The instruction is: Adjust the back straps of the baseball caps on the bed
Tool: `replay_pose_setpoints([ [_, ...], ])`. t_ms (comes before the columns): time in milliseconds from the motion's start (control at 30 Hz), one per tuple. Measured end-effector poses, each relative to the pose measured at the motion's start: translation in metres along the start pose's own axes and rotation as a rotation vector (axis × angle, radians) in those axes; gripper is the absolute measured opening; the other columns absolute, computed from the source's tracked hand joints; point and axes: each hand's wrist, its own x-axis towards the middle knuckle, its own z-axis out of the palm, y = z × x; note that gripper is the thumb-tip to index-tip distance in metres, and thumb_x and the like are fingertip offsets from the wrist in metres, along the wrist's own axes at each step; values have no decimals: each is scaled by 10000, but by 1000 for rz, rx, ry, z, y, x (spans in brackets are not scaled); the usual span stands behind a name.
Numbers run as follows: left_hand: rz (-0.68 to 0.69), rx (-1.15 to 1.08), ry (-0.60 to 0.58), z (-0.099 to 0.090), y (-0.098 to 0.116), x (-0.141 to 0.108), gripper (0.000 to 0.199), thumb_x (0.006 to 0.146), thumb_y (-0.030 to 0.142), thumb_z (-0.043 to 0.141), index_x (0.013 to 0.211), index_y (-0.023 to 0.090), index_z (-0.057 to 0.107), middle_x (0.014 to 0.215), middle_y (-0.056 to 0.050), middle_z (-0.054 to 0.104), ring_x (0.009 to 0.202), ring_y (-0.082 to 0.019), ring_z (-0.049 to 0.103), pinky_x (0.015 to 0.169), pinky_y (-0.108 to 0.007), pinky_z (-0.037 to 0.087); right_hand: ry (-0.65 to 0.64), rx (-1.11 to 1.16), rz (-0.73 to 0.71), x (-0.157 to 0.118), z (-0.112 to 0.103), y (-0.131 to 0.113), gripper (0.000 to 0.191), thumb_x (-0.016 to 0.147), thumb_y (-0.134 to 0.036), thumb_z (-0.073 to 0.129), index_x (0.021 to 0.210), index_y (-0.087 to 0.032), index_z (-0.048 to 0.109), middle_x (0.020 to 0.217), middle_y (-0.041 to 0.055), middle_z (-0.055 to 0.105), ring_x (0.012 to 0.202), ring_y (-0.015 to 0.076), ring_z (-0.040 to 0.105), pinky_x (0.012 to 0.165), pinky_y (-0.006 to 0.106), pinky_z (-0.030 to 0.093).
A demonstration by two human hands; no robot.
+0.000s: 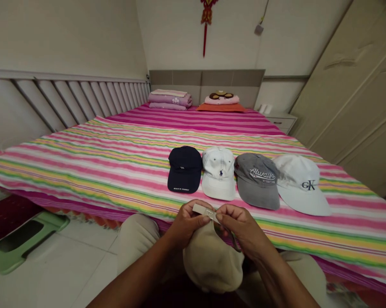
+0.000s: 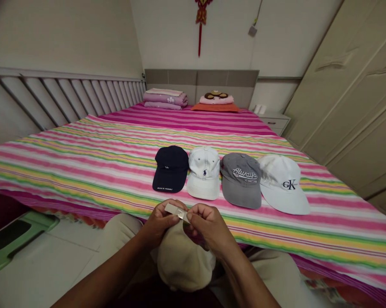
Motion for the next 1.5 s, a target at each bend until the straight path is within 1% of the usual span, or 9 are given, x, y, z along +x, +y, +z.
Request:
replay_pose_setpoints([
  [133, -1, 3, -3, -2, -1, 0, 249, 593, 225, 722, 817, 157, 638, 687, -3, 608, 595, -107, 529, 577, -224, 391, -25, 13, -1, 1, 1, 0, 252, 671, -377, 635, 639, -162, 508, 443, -44, 493, 340, 43, 326, 349, 179, 215],
  [300, 8, -104, 4, -5, -2, 0, 232, 593, 207, 720, 802, 154, 636, 709, -15, 618, 606, -121, 549, 595, -253, 422, -84, -16, 21, 1, -6, 0, 270, 704, -400, 611, 679, -148, 519, 493, -22, 527, 392, 60, 385, 390, 190, 264],
  [667, -10, 66, -27, -5, -2, 1, 239, 578, 196, 734, 799, 148, 656, 684, -4, 611, 634, -106, 536, 611, -224, 395, -23, 29, -7, 4, -5, 5, 280, 633, -362, 692, 578, -140, 530, 422, -41, 487, 356, 38, 330, 380, 191, 191],
  [900, 7, 54, -28, -5, -3, 1, 226, 591, 204, 724, 800, 155, 654, 691, -5, 616, 644, -112, 541, 618, -231, 401, -4, 68, -75, 6, -3, 7, 285, 592, -337, 737, 624, -150, 524, 443, -38, 523, 383, 59, 396, 417, 201, 233],
  [1100, -47, 102, -43, -5, -1, 0, 268, 568, 218, 744, 808, 149, 645, 723, -13, 627, 663, -112, 544, 633, -223, 406, -32, 44, -77, 6, -5, 6, 293, 604, -339, 731, 640, -153, 507, 434, -47, 523, 384, 54, 392, 419, 190, 230],
  [1233, -118, 7, -138, -9, 3, 3, 373, 609, 395, 699, 854, 120, 645, 711, -44, 633, 637, -133, 556, 623, -247, 413, -21, 45, -70, 5, -5, 3, 314, 576, -340, 746, 658, -154, 507, 454, -61, 500, 390, 50, 395, 413, 180, 249],
  [1300, -137, -36, -136, -9, 6, 6, 376, 661, 437, 643, 828, 100, 652, 697, -56, 633, 638, -136, 561, 640, -255, 416, -18, 61, -61, 4, -4, 1, 310, 612, -375, 717, 675, -157, 506, 464, -62, 490, 390, 50, 392, 406, 177, 258],
  [1400, -191, -41, -136, -8, 14, 9, 271, 666, 343, 662, 785, 100, 658, 701, -53, 636, 646, -125, 566, 659, -242, 415, -37, 89, -45, 3, -3, -1, 299, 691, -426, 638, 690, -165, 494, 472, -57, 486, 385, 48, 379, 396, 173, 263],
  [1500, -257, -51, -234, -10, 24, 13, 322, 629, 342, 689, 842, 102, 655, 776, -77, 658, 713, -154, 588, 705, -263, 419, -59, 85, -37, 2, -4, 0, 287, 712, -426, 616, 697, -171, 483, 472, -62, 475, 371, 43, 359, 387, 169, 256],
])
